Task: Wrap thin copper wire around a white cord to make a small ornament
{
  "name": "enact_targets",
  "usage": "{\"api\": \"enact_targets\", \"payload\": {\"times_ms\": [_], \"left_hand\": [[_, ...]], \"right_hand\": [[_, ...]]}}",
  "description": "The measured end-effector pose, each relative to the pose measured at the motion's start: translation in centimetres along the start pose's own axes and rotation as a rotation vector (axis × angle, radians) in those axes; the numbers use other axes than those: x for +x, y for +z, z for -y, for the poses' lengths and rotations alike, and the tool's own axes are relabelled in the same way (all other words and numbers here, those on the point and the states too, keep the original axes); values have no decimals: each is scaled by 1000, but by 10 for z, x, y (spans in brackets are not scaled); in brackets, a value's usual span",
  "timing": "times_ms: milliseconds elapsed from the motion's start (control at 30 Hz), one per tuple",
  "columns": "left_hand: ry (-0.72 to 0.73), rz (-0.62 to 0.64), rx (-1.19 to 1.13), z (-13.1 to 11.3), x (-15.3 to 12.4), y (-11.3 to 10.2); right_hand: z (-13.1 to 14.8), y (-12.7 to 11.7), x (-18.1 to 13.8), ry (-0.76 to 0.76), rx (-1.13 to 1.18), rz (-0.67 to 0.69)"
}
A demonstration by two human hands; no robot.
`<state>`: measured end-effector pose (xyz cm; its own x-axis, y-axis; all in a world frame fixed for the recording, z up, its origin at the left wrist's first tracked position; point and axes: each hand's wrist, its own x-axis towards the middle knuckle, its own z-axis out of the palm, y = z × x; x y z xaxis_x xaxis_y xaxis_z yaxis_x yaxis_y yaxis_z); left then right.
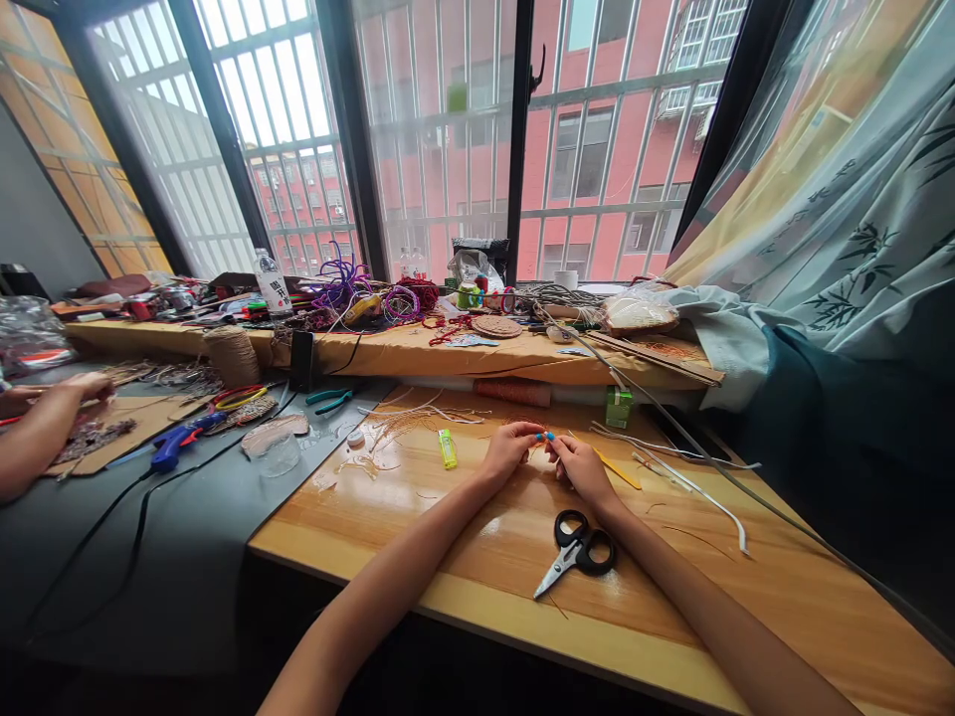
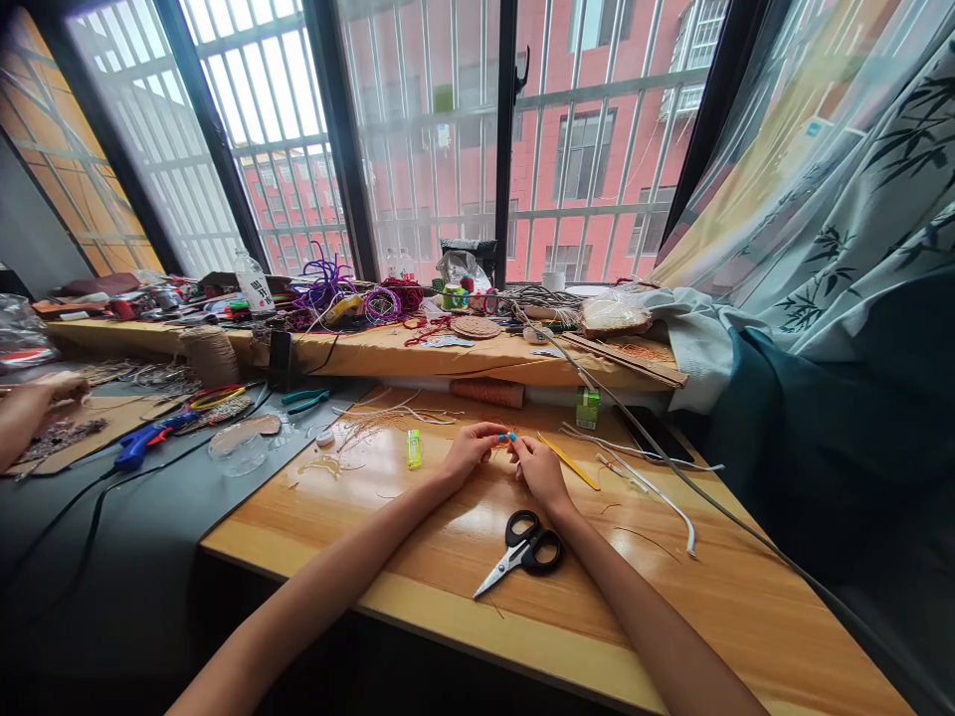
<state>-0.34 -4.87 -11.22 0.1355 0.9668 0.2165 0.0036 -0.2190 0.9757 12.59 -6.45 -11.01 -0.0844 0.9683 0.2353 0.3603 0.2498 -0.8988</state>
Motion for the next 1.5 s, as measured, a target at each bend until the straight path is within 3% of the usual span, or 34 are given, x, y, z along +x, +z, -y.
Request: {"api": "enact_targets", "payload": {"times_ms": [267,533,1100,1500], "left_hand": [[58,-10,94,-5,-4,2],[46,-111,159,2,0,1],[136,-4,266,-4,-6,5],[159,1,365,-3,-7,6]], "right_hand": [[2,0,-1,-19,-57,-30],[3,0,-3,-35,-80,-52],[4,-2,-3,-37,-99,-74],[6,-1,-5,-27,-132,-95]]}}
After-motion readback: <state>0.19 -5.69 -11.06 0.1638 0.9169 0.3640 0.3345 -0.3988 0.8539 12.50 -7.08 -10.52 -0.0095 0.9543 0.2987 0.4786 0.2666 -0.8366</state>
